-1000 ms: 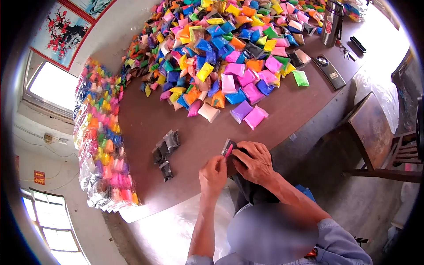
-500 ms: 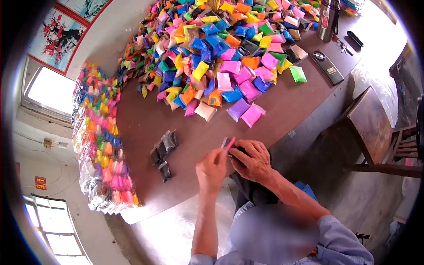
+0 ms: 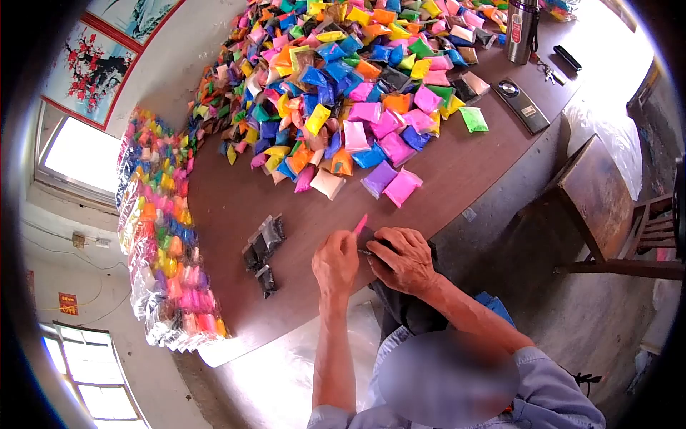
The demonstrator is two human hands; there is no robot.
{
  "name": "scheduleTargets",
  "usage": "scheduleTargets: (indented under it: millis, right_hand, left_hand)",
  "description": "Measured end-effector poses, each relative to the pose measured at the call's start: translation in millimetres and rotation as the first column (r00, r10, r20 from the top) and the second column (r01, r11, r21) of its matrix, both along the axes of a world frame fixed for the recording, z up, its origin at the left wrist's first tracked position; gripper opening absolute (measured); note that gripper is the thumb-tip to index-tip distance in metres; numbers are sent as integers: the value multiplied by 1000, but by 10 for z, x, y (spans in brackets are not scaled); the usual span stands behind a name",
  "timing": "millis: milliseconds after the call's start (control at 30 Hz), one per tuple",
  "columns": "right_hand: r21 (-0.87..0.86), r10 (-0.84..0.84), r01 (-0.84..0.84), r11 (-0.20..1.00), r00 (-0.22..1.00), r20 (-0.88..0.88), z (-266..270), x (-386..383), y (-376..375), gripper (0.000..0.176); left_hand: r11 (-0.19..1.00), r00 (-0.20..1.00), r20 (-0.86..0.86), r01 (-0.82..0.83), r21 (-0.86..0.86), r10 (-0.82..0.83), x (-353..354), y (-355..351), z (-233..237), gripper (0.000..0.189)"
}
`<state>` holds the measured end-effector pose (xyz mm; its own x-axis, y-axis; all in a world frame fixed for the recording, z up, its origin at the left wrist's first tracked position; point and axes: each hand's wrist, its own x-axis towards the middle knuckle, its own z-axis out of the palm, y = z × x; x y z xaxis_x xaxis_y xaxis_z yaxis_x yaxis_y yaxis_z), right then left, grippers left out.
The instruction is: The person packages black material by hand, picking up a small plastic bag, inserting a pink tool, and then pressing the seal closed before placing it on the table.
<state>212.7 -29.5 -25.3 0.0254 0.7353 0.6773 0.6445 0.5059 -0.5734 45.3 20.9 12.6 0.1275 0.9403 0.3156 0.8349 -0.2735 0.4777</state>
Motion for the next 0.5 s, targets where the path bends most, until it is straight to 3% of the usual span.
scheduleTargets:
  millis: [167, 267, 333, 500]
  right_hand:
    - [6, 4, -4, 1000, 1000, -9, 51, 15, -14, 38]
    - [14, 1, 0, 1000, 1000, -19, -4, 14, -7, 37]
    - [14, 2, -1, 1000, 1000, -19, -23, 5, -2, 36]
    - [28, -6, 6, 1000, 1000, -4, -4, 3, 2, 36]
  left_hand:
    - [993, 992, 70, -98, -72, 103, -56, -130, 93, 14]
    - [993, 984, 155, -71, -97, 86, 4, -351, 134, 16]
    - [999, 967, 253, 33, -40, -22, 30, -459, 55, 17]
    - [998, 990, 127, -56, -32, 60, -130, -370, -52, 18]
